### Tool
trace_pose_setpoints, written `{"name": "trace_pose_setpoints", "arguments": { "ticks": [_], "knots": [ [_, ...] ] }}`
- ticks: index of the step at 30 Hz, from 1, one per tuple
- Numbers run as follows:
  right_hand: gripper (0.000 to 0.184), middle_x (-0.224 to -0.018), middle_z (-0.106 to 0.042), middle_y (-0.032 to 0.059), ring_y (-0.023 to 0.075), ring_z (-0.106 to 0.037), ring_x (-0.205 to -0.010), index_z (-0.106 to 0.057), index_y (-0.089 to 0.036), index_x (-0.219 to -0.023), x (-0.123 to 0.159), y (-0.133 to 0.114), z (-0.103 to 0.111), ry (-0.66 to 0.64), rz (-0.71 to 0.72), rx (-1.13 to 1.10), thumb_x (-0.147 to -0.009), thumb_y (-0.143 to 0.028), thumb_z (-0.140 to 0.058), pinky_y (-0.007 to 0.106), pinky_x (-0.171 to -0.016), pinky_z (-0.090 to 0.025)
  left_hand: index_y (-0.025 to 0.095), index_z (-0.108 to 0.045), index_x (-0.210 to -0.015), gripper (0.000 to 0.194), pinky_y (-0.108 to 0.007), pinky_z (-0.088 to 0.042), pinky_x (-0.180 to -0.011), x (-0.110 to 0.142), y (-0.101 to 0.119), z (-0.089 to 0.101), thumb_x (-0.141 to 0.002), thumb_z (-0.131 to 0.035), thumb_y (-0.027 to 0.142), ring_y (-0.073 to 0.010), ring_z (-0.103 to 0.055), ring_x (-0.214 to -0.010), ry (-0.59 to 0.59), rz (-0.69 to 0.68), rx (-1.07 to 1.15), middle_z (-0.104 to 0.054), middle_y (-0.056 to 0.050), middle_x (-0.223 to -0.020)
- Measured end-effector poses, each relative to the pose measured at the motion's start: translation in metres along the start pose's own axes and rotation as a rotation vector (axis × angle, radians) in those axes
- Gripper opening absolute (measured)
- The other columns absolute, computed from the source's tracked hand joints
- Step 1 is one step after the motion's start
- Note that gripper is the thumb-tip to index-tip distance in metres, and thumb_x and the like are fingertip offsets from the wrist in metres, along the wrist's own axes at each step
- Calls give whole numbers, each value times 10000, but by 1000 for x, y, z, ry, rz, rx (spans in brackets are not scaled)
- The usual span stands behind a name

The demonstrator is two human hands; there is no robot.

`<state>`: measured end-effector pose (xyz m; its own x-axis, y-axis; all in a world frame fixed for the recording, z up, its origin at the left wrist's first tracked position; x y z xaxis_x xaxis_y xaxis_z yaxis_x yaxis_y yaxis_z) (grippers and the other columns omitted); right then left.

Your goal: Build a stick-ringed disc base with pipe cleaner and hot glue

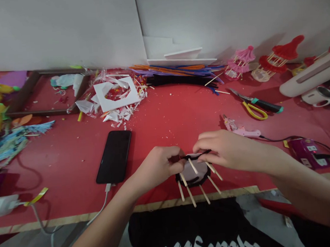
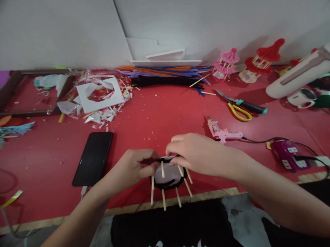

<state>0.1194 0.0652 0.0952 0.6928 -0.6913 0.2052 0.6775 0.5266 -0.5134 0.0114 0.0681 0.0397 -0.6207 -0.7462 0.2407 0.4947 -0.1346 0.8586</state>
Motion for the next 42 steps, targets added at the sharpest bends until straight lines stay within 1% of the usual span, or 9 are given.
{"name": "trace_pose_setpoints", "arguments": {
  "ticks": [7,10,14,21,27,29,33,39,42],
  "knots": [
    [189,-940,-669,23,124,-603,-800,-720,-199,-975,0,4,-9,45,116,33,-976,-258,-541,263,-717,-427,184,-700,-763,114,-225,-344,-581,-4,16,-3,-789,-592,156,-114,-538,-599,-143,-152,-194,-649,14,-671],
    [249,-892,-638,36,130,-550,-729,-722,-191,-956,3,3,-11,88,168,151,-987,-324,-514,275,-659,-388,178,-655,-718,113,-216,-328,-574,-8,19,-7,-790,-575,145,-100,-506,-583,-228,-222,-168,-584,33,-638],
    [292,-860,-624,44,124,-533,-703,-715,-176,-916,4,4,-17,83,221,112,-990,-352,-495,261,-631,-368,172,-611,-700,104,-217,-319,-576,-14,18,-11,-789,-562,154,-96,-480,-581,-343,-237,-138,-539,42,-629],
    [312,-899,-665,71,154,-591,-772,-713,-169,-1019,1,12,-37,20,253,17,-1009,-322,-441,283,-688,-411,180,-591,-663,95,-240,-257,-526,-25,20,-10,-749,-569,147,-103,-430,-551,-361,-253,-222,-516,40,-603],
    [166,-816,-689,57,144,-589,-722,-738,-175,-908,-9,41,-37,93,67,-438,-862,-284,-622,266,-674,-416,157,-686,-772,117,-219,-355,-572,-39,12,-8,-820,-624,244,-107,-540,-605,-439,-184,-64,-616,16,-655],
    [142,-757,-675,38,130,-576,-682,-725,-172,-835,-11,53,-38,135,7,-540,-824,-286,-642,252,-641,-412,156,-720,-884,186,-224,-395,-607,-44,7,-1,-828,-661,323,-118,-578,-649,-394,-130,50,-675,-6,-728],
    [205,-715,-657,17,113,-549,-630,-696,-166,-805,-10,77,-48,216,-136,-719,-825,-359,-629,237,-591,-410,161,-728,-863,210,-234,-421,-616,-53,-14,15,-761,-744,343,-116,-581,-637,-142,32,377,-690,-10,-727],
    [336,-526,-462,-67,70,-339,-456,-677,-176,-853,-6,118,-66,440,-359,-995,-771,-501,-653,229,-466,-279,190,-692,-908,202,-249,-463,-699,-57,-48,34,-774,-705,340,-123,-633,-754,319,94,649,-718,-22,-867],
    [355,-553,-478,-59,74,-354,-462,-656,-200,-850,-6,134,-74,570,-420,-1116,-725,-532,-653,234,-467,-291,178,-701,-874,243,-251,-473,-728,-58,-60,35,-707,-757,345,-125,-640,-768,461,102,795,-719,-25,-853]
  ]
}}
Point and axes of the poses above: each hand's wrist, its own x-axis away from the middle knuckle, its own z-axis out of the back of the hand, y = z × x, the point moved 9 cm from there along -x, towards the middle knuckle
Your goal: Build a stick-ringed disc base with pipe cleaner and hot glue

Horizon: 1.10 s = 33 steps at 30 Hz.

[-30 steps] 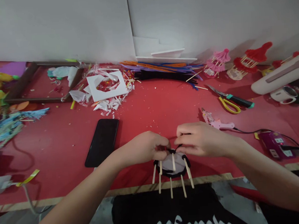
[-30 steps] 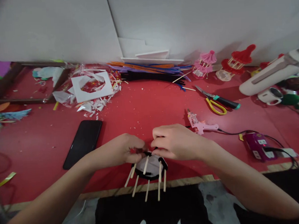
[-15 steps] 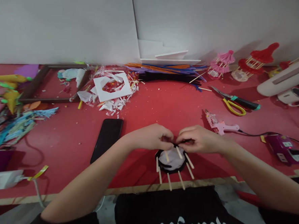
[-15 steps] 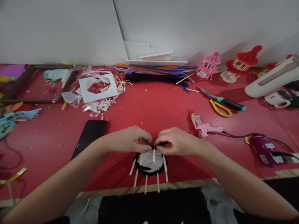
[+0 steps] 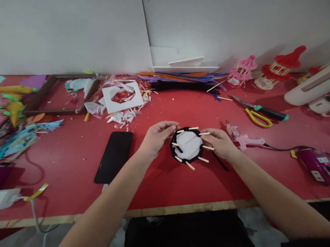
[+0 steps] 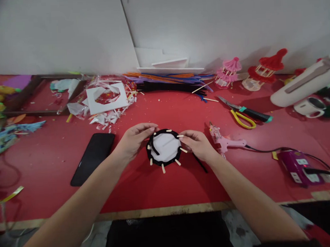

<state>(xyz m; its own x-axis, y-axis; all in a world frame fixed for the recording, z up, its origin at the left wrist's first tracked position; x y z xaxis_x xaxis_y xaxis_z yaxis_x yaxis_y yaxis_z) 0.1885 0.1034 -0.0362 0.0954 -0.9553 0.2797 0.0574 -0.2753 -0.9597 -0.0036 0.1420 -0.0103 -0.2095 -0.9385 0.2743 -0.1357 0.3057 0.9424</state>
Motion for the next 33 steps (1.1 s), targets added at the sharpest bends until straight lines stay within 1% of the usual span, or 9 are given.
{"name": "trace_pose_setpoints", "arguments": {
  "ticks": [3,7,10,14,19,22,25,29,33],
  "knots": [
    [348,-590,-509,-43,81,-389,-483,-651,-213,-824,-3,8,4,72,-16,-99,-691,-533,-678,239,-470,-309,166,-672,-836,309,-249,-474,-674,-1,-10,3,-665,-787,397,-118,-613,-666,101,-5,127,-682,-6,-735],
    [335,-548,-449,-62,75,-350,-462,-652,-218,-797,-3,11,3,97,-27,-170,-674,-525,-701,234,-449,-275,191,-559,-772,338,-236,-450,-559,1,-21,4,-663,-756,443,-120,-578,-565,191,-23,236,-625,22,-640],
    [315,-562,-466,-58,69,-343,-463,-655,-212,-796,-3,10,0,68,-35,-176,-684,-502,-706,236,-453,-276,193,-531,-744,292,-214,-435,-542,4,-22,5,-660,-740,380,-106,-560,-545,223,-38,252,-603,36,-611],
    [322,-575,-484,-56,77,-396,-500,-654,-208,-814,2,7,-7,-33,-56,-134,-704,-506,-705,236,-503,-343,202,-495,-702,189,-196,-417,-518,10,-13,4,-752,-618,337,-98,-548,-539,217,-51,218,-612,36,-606],
    [369,-631,-541,-39,74,-433,-530,-648,-173,-832,14,2,-20,-237,-95,3,-729,-521,-716,222,-516,-343,198,-472,-635,246,-218,-456,-534,17,-11,-8,-820,-588,313,-123,-579,-571,74,4,117,-642,11,-602],
    [348,-651,-550,-38,71,-431,-540,-640,-168,-831,18,5,-26,-325,-103,102,-775,-508,-688,214,-511,-326,183,-609,-806,199,-226,-487,-580,19,-16,-18,-779,-715,349,-141,-647,-722,-60,44,0,-719,-26,-861],
    [288,-604,-512,-55,67,-406,-512,-630,-168,-795,22,10,-29,-372,-114,198,-809,-453,-666,210,-486,-301,182,-666,-986,296,-229,-494,-656,20,-18,-31,-751,-768,330,-130,-652,-791,-256,32,-228,-716,-43,-978],
    [241,-543,-461,-73,70,-379,-466,-633,-174,-822,28,14,-29,-396,-146,296,-846,-413,-619,216,-452,-271,154,-701,-940,209,-246,-506,-705,28,-21,-49,-777,-742,279,-121,-653,-757,-548,25,-391,-732,-41,-893],
    [281,-563,-462,-67,75,-380,-468,-611,-186,-818,34,16,-32,-433,-184,375,-843,-466,-597,225,-443,-263,139,-694,-940,196,-244,-523,-750,35,-21,-58,-770,-736,226,-135,-684,-848,-669,14,-491,-744,-71,-958]
  ]
}}
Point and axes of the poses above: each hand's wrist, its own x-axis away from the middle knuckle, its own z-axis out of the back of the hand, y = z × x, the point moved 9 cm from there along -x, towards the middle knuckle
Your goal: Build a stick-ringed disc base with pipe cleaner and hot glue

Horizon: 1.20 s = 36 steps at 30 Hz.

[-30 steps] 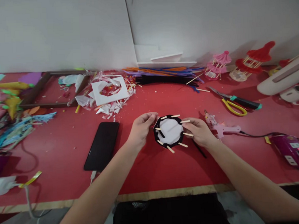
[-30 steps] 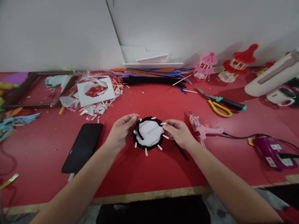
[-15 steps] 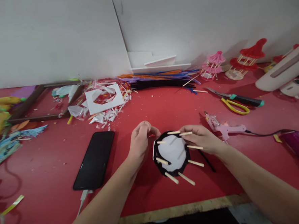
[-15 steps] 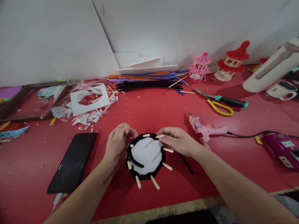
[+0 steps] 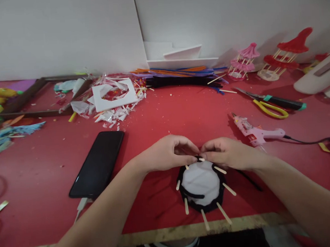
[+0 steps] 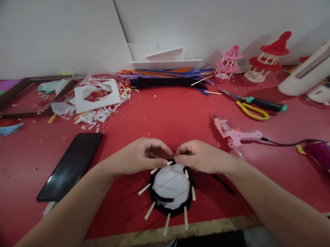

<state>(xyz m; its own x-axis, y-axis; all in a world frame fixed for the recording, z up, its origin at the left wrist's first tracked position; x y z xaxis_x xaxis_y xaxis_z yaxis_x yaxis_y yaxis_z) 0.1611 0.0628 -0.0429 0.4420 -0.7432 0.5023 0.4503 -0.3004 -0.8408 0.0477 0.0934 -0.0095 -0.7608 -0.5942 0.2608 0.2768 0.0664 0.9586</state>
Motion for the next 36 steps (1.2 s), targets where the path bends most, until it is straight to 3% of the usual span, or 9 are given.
{"name": "trace_pose_setpoints", "arguments": {
  "ticks": [10,16,22,27,30,33,36],
  "knots": [
    [270,-582,-433,-70,60,-331,-475,-583,-189,-769,0,-6,-9,-46,23,-49,-808,-452,-627,214,-437,-242,158,-630,-861,211,-205,-499,-599,-3,-2,-7,-680,-697,70,-106,-648,-670,-18,18,5,-696,-5,-765],
    [228,-649,-524,-34,78,-377,-536,-649,-181,-799,0,-8,-4,-10,54,-10,-797,-409,-645,216,-470,-282,166,-638,-820,161,-200,-463,-602,-5,1,-8,-692,-707,97,-83,-592,-619,-30,-19,14,-656,29,-699],
    [252,-590,-469,-53,79,-373,-497,-634,-194,-787,0,-3,2,13,10,-5,-816,-444,-615,230,-465,-261,164,-721,-804,84,-216,-459,-615,-3,1,1,-727,-728,196,-115,-631,-635,66,9,-126,-693,6,-671],
    [292,-638,-494,-33,94,-400,-569,-632,-190,-755,-1,-2,3,6,21,11,-787,-480,-642,236,-520,-295,166,-725,-965,194,-226,-505,-654,0,2,1,-786,-672,217,-160,-712,-763,55,16,-132,-779,-53,-856],
    [299,-647,-504,-28,102,-415,-580,-640,-194,-800,-2,1,0,-23,16,-26,-789,-493,-634,240,-536,-314,161,-682,-1002,206,-225,-523,-622,0,1,6,-808,-634,211,-156,-715,-725,131,33,-89,-767,-46,-819],
    [307,-656,-508,-19,106,-430,-590,-640,-191,-816,-2,2,0,-25,25,-37,-808,-496,-616,239,-539,-326,168,-675,-964,167,-228,-534,-615,1,7,16,-814,-604,184,-140,-704,-680,244,-18,-40,-739,-18,-773],
    [300,-657,-518,-16,103,-433,-579,-651,-189,-826,-1,3,3,6,12,-38,-808,-487,-619,238,-527,-329,172,-705,-904,119,-211,-524,-639,2,15,18,-801,-648,174,-114,-685,-675,252,-95,40,-736,-1,-759]
  ]
}}
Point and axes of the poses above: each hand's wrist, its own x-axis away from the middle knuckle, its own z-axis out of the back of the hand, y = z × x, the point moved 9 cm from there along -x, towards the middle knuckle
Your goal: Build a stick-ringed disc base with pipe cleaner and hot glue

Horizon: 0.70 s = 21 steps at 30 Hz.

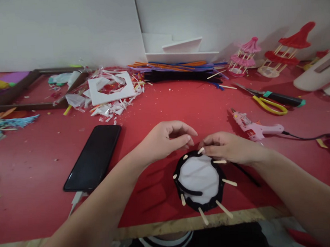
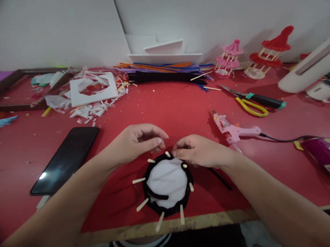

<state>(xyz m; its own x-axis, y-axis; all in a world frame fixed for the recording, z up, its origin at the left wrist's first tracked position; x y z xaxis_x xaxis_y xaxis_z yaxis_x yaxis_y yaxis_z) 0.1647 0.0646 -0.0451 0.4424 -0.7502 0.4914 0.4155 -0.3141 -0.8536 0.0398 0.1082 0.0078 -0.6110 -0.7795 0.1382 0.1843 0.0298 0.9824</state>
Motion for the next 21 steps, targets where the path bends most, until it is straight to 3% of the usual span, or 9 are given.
{"name": "trace_pose_setpoints", "arguments": {
  "ticks": [5,10,14,18,21],
  "knots": [
    [235,-631,-518,-32,83,-408,-527,-656,-189,-830,1,-2,0,5,-4,-22,-808,-421,-623,230,-486,-305,163,-699,-857,130,-194,-489,-619,2,-3,-7,-752,-769,196,-99,-665,-661,-121,46,175,-747,-2,-755],
    [247,-531,-442,-72,63,-347,-435,-621,-182,-839,3,-3,-7,-31,-28,-59,-811,-427,-630,216,-423,-256,176,-656,-1042,195,-218,-460,-670,6,-6,-20,-953,-560,319,-112,-674,-703,-285,70,68,-774,-43,-782],
    [241,-544,-455,-68,61,-355,-442,-618,-181,-831,4,-6,-8,-48,-17,-41,-825,-422,-630,215,-428,-267,168,-649,-1045,223,-242,-460,-751,11,-1,-30,-982,-514,334,-144,-695,-835,-379,59,84,-774,-63,-789],
    [247,-513,-434,-73,64,-344,-436,-590,-186,-773,5,-6,-6,-39,-39,-17,-815,-424,-643,221,-424,-251,176,-637,-1055,196,-208,-454,-682,13,-1,-35,-884,-685,259,-123,-687,-771,-394,82,227,-769,-41,-782],
    [225,-554,-455,-68,57,-345,-453,-613,-180,-800,6,-8,-7,-39,-27,-46,-817,-402,-642,218,-435,-246,175,-656,-998,224,-191,-466,-647,9,1,-27,-808,-768,216,-104,-676,-682,-279,25,400,-747,-13,-726]
  ]
}}
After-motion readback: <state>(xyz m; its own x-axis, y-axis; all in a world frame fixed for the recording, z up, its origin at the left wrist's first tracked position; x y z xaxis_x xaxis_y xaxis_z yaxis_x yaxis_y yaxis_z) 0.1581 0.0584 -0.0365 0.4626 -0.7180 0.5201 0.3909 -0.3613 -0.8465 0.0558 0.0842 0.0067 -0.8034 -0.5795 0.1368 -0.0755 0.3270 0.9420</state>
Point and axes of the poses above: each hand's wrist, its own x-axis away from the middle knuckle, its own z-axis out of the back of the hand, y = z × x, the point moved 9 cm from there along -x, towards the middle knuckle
